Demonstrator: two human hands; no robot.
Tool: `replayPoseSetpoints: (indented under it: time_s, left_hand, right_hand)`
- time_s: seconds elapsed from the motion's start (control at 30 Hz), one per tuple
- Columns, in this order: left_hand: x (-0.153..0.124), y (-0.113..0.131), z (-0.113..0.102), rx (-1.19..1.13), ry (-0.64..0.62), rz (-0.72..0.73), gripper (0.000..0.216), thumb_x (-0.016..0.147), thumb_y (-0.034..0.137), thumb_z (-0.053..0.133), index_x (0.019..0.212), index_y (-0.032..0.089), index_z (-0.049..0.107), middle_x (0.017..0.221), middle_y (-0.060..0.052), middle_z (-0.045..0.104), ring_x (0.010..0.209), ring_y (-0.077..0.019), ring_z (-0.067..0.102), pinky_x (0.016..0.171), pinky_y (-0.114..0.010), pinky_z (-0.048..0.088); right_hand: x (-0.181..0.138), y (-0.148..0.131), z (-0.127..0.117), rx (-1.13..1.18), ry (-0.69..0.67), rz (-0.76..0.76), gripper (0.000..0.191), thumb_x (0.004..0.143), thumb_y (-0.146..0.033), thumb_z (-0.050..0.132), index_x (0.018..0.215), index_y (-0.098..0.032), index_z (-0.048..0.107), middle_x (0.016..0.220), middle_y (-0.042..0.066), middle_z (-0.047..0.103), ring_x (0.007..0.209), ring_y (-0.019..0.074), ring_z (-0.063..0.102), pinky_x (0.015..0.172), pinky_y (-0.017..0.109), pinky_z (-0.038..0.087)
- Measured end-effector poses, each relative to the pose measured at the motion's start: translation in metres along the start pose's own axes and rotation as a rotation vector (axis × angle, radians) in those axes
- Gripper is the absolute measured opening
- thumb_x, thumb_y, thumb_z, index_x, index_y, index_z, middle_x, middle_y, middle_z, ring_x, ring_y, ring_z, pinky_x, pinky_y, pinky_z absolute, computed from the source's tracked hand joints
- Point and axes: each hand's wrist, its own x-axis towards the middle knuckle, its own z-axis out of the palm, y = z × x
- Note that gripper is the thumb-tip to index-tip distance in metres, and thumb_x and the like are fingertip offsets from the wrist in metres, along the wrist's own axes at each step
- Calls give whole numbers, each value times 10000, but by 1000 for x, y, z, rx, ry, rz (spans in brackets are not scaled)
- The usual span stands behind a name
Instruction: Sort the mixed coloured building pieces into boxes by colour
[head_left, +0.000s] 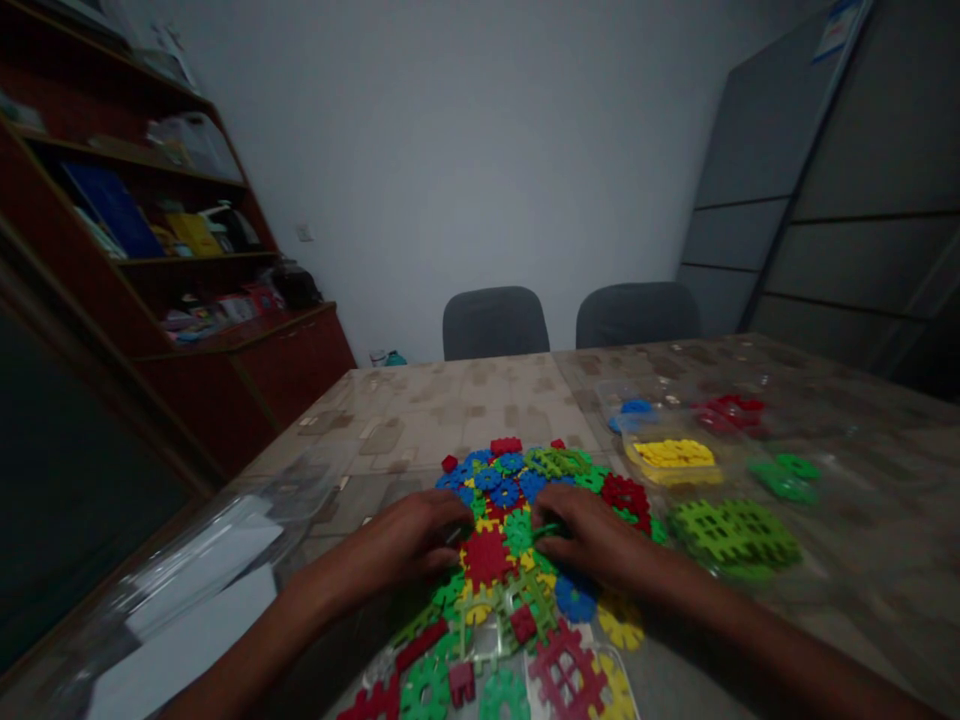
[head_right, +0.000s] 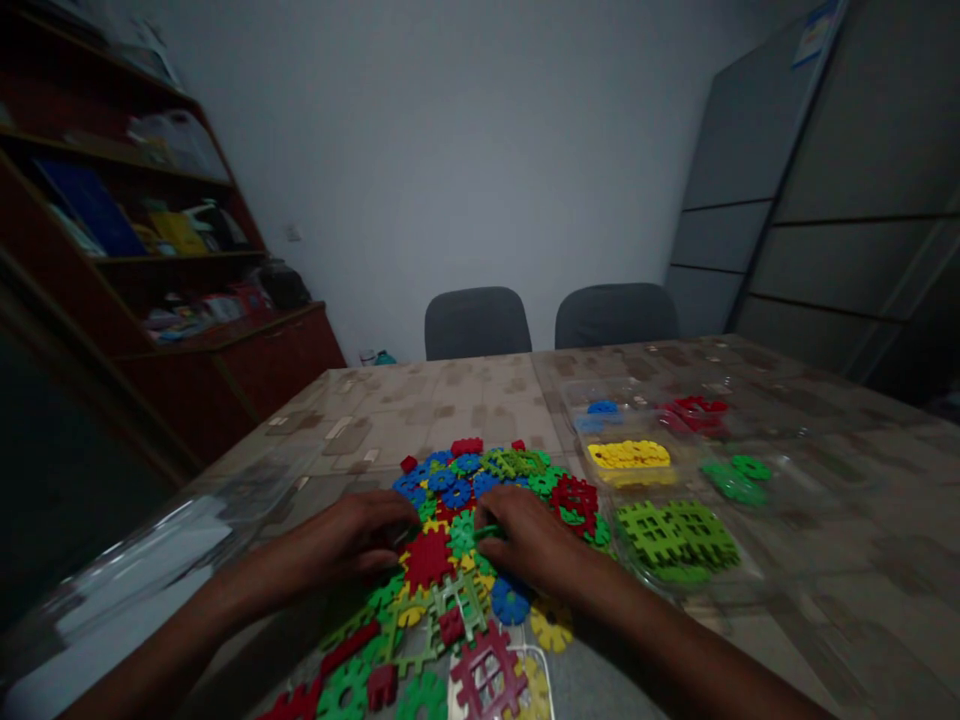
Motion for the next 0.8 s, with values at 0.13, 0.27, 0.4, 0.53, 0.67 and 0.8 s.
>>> replayPoseSetpoints:
  time_s: [0.13,0.27,0.4,0.53,0.67,0.8]
  left_hand:
    - [1,-3,6,54,102,-19,345,899,190,616,1235,260,583,1298,-81,612,1170,-256,577,1007,-400,457]
    - [2,-12,16,92,129,-43,444,890,189,620,1321,251,531,1422,-110,541,1310,-285,494,1110,-478,386]
    - [4,-17,22,82,71,-38,431,905,242,634,1325,245,538,1438,-116,524,1306,-279,500,1114,-444,390]
    - [7,-13,21,50,72,15,345,911,254,624,1254,265,592,1356,-91,571,1233,-270,539,1077,-413,416]
    - [7,-7,16,21,55,7,315,915,258,615,1229,281,611,1276,-74,604,1165,-263,567,1031,-382,439]
    - [7,-6,16,21,29,-17,291,897,208,618,1178,281,635,1259,-57,608,1118,-247,586,993,-356,452]
  right_hand:
    - [3,4,-11,46,11,-35,109,851,-124,630,929,-190,669,936,37,720,875,209,655,773,310,477]
    - [-2,4,-15,108,-47,-65,413,820,-153,676,1221,-241,636,1255,63,679,1143,270,611,975,402,443]
    - [-5,-1,-1,84,-102,-36,524,842,-192,659,1354,-215,552,1324,112,631,1235,301,549,1026,420,402]
    - [-3,-5,10,59,-89,40,432,813,-223,709,1228,-179,597,1224,128,654,1131,310,581,932,400,432]
    - [0,-5,4,90,-72,43,266,777,-174,741,1011,-180,613,1023,42,671,933,213,598,756,279,418]
    - [4,-1,-12,107,-64,58,75,873,-197,654,842,-171,591,827,-2,618,769,154,544,636,248,346]
